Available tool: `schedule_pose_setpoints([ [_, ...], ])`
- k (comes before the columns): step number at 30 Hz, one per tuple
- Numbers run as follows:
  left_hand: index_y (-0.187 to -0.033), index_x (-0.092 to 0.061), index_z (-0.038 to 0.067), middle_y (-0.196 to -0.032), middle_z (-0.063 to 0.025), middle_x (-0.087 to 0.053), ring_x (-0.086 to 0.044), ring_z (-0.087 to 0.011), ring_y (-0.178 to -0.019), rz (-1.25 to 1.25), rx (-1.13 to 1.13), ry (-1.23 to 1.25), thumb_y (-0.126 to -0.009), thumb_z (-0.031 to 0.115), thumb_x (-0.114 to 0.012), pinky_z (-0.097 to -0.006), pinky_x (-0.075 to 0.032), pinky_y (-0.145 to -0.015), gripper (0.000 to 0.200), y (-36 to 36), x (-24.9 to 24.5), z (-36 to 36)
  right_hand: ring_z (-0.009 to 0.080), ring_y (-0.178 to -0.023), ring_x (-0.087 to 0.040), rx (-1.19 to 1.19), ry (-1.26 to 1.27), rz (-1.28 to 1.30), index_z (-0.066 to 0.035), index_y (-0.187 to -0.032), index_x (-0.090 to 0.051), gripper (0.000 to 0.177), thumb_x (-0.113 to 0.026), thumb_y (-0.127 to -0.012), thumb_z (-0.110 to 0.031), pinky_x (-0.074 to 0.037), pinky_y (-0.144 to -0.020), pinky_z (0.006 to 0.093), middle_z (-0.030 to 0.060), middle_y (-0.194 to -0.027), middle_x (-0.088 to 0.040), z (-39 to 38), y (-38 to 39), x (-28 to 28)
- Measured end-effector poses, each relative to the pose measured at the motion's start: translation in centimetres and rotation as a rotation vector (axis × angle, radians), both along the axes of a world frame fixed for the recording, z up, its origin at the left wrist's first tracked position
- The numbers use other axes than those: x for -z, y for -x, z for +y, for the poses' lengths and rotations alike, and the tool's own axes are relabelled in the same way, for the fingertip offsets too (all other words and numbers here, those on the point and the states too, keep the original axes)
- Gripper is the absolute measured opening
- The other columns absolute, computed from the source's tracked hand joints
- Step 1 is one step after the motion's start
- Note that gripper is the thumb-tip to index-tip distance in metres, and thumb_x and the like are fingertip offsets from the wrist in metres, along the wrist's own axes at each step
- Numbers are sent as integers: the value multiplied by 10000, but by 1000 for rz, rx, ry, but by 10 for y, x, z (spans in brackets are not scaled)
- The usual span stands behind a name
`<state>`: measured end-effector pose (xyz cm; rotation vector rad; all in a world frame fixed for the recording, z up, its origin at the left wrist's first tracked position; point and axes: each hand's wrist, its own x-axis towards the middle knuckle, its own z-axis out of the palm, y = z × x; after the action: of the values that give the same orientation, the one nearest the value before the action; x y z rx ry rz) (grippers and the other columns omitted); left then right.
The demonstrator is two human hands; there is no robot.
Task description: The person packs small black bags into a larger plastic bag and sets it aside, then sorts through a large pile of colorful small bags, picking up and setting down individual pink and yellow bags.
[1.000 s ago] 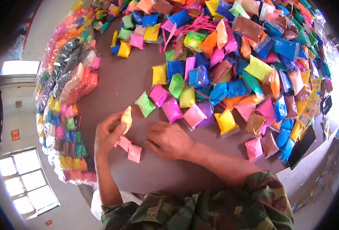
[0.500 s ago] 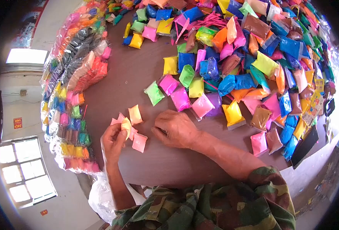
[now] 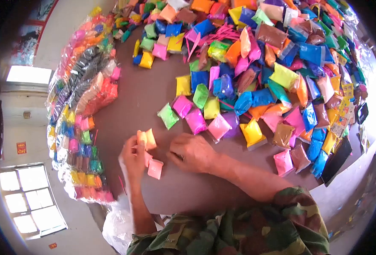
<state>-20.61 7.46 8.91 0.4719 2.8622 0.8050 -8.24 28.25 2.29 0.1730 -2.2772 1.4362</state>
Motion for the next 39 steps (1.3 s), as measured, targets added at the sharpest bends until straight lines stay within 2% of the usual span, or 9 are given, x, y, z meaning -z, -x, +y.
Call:
schedule_pose_setpoints([
  [2,-1315,-678,0,-1111,-213,-763,-771,-369,-967,392,231,260,-936,275,-837,-462,-601,-849,495,-9,1,26,360,-879,-704,4,-7,7,-42,-871,-687,129,-786,-884,-124,-582,-758,474,129,-895,-695,2,0,0],
  [5,-1351,-616,37,-1117,-227,-743,-706,-447,-1067,350,220,230,-883,284,-840,-549,-566,-902,575,-6,10,31,355,-872,-707,6,26,25,-44,-873,-694,124,-791,-873,-122,-590,-755,473,131,-892,-697,1,-1,0],
  [9,-1313,-635,24,-1097,-238,-749,-722,-449,-1019,264,223,263,-899,149,-757,-545,-577,-871,449,3,0,42,356,-865,-700,8,4,15,-42,-892,-692,128,-788,-884,-126,-582,-751,485,131,-875,-680,2,-1,-1],
  [12,-1289,-661,17,-1030,-232,-749,-736,-417,-911,338,273,91,-899,128,-751,-494,-594,-805,416,15,-13,66,382,-874,-678,-29,22,-26,-35,-849,-659,175,-747,-924,-166,-565,-773,501,150,-856,-645,3,-3,-4],
  [18,-1217,-704,8,-911,-80,-732,-713,-149,-808,-189,242,-485,-989,166,-734,-341,-575,-715,279,48,-27,156,382,-877,-668,-56,59,16,-32,-864,-650,178,-738,-939,-167,-561,-782,503,152,-851,-636,1,0,3],
  [22,-1443,-575,-44,-1179,-117,-728,-711,-161,-983,-495,516,-885,-1027,230,-747,-303,-586,-817,526,32,-54,238,382,-890,-663,-74,70,24,-32,-863,-639,176,-734,-940,-160,-559,-794,503,156,-860,-635,1,1,5],
  [24,-1524,-524,-24,-1404,-163,-643,-676,-168,-1135,-445,610,-875,-1025,280,-772,-306,-603,-854,635,26,-47,256,382,-893,-661,-86,76,35,-32,-857,-634,178,-732,-940,-156,-558,-798,502,157,-866,-636,3,1,4],
  [30,-1362,-656,-42,-1207,-147,-753,-721,-170,-941,-89,353,-433,-968,317,-819,-324,-605,-834,558,94,1,235,373,-898,-661,-82,56,11,-28,-861,-639,185,-729,-948,-164,-558,-786,500,152,-866,-639,1,0,6],
  [39,-1366,-650,-28,-1240,-216,-728,-767,-279,-937,341,436,-318,-909,268,-809,-397,-610,-823,568,187,-10,300,339,-990,-689,-62,52,-55,-11,-908,-681,182,-735,-953,-178,-594,-846,460,126,-939,-700,-3,-2,3],
])
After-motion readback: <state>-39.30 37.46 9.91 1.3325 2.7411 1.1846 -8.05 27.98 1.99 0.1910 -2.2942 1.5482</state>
